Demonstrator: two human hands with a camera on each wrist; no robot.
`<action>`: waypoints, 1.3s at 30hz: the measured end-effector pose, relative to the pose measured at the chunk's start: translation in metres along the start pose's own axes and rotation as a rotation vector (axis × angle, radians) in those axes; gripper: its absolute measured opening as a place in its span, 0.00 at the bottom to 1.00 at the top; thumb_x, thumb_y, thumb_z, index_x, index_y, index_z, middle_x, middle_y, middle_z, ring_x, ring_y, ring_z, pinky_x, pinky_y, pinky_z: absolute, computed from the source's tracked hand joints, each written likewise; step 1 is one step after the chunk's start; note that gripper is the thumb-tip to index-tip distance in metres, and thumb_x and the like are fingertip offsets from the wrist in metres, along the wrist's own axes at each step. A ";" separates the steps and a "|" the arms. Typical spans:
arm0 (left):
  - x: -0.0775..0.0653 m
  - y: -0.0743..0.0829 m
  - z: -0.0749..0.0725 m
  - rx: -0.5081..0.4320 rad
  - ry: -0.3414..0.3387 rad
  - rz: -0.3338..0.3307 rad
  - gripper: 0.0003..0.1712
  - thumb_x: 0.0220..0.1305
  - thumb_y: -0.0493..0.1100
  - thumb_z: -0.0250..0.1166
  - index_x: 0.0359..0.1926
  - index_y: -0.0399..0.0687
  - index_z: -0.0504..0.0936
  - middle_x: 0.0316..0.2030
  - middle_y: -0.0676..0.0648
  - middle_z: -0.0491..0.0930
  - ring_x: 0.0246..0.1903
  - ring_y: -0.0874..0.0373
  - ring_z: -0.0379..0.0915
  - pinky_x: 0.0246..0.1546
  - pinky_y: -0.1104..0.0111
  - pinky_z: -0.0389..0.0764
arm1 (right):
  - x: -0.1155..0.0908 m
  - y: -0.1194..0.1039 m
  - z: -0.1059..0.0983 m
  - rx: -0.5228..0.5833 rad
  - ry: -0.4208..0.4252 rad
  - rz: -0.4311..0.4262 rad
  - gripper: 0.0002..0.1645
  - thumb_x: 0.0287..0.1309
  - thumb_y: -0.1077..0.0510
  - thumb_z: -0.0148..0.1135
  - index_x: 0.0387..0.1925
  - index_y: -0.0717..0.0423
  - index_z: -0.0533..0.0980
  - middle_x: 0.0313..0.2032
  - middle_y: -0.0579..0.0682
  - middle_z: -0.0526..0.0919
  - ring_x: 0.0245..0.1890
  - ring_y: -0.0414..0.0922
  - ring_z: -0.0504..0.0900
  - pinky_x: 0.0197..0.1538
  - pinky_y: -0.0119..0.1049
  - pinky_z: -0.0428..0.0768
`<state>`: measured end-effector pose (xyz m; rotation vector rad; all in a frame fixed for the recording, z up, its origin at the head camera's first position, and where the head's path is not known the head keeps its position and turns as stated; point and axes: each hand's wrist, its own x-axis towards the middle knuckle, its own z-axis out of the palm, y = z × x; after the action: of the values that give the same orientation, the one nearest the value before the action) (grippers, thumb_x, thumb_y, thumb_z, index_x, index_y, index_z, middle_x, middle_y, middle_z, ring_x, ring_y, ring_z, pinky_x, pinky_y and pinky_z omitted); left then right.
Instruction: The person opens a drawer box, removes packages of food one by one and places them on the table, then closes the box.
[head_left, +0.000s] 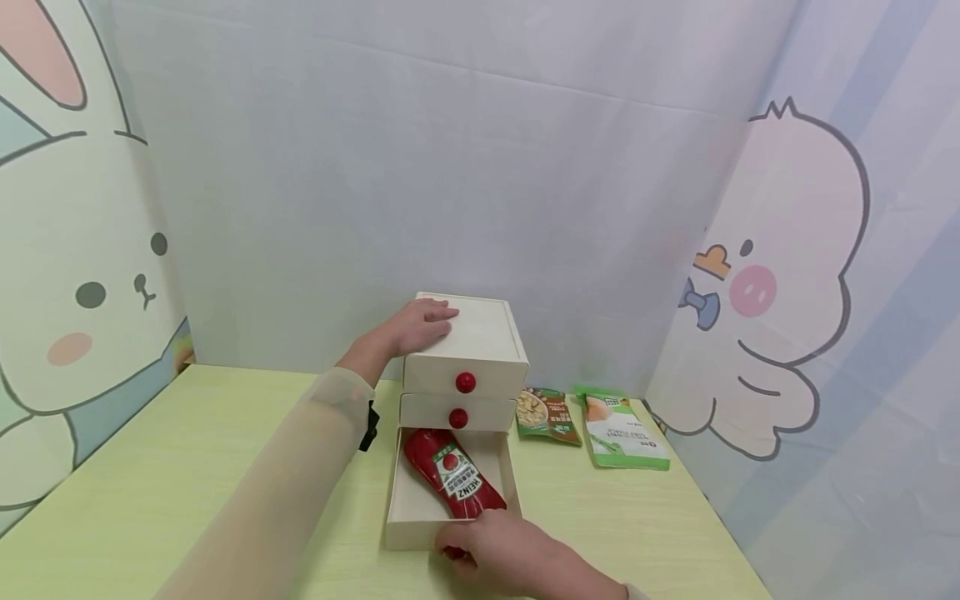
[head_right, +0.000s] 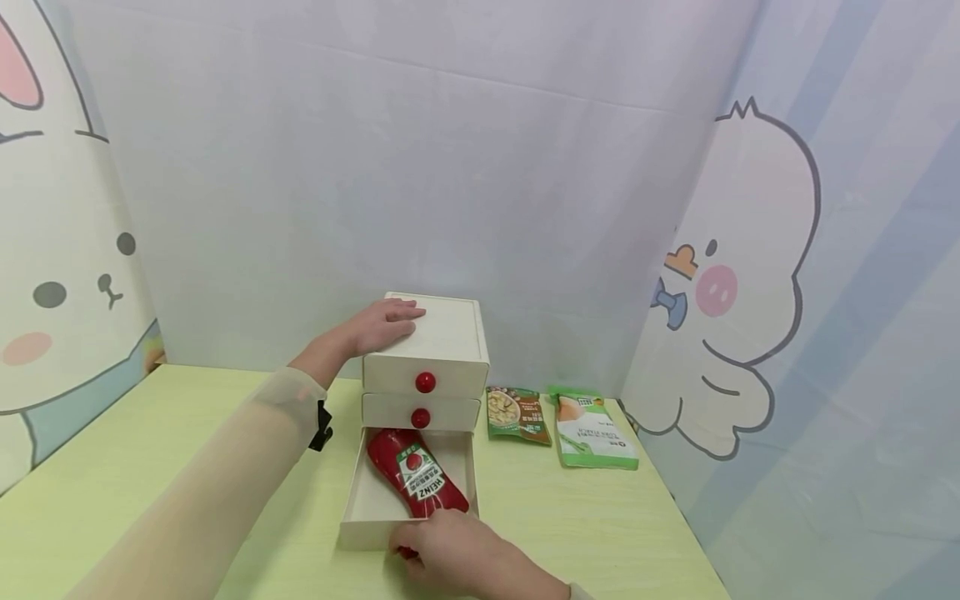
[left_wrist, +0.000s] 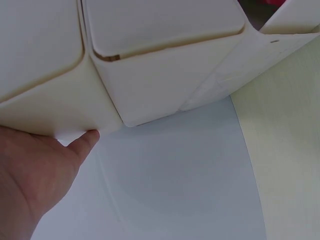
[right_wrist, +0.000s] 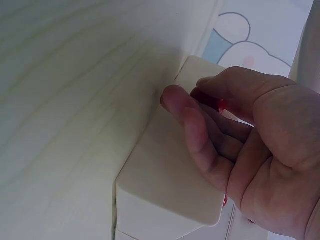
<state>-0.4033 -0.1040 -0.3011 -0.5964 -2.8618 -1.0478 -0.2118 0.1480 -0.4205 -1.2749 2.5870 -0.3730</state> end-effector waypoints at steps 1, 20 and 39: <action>0.000 0.000 0.000 0.000 0.002 0.001 0.33 0.84 0.53 0.49 0.84 0.52 0.69 0.88 0.43 0.56 0.89 0.39 0.42 0.87 0.39 0.48 | 0.000 -0.001 0.000 0.007 -0.008 0.008 0.11 0.73 0.53 0.73 0.52 0.35 0.86 0.34 0.30 0.82 0.30 0.27 0.76 0.41 0.21 0.77; 0.000 0.004 -0.001 -0.004 0.004 0.002 0.33 0.84 0.53 0.49 0.83 0.51 0.69 0.88 0.42 0.56 0.89 0.39 0.42 0.87 0.39 0.47 | -0.004 -0.004 0.000 0.045 -0.047 0.036 0.12 0.75 0.52 0.71 0.56 0.34 0.86 0.38 0.30 0.85 0.32 0.27 0.78 0.42 0.21 0.80; 0.001 0.001 -0.001 0.007 0.002 -0.007 0.34 0.84 0.55 0.48 0.84 0.53 0.69 0.88 0.43 0.56 0.89 0.39 0.42 0.87 0.38 0.47 | -0.007 -0.007 0.000 0.064 -0.071 0.026 0.13 0.76 0.51 0.71 0.58 0.34 0.86 0.41 0.29 0.86 0.35 0.25 0.78 0.43 0.21 0.81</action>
<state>-0.4042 -0.1032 -0.2998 -0.5851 -2.8666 -1.0379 -0.2030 0.1493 -0.4175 -1.2099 2.5092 -0.3955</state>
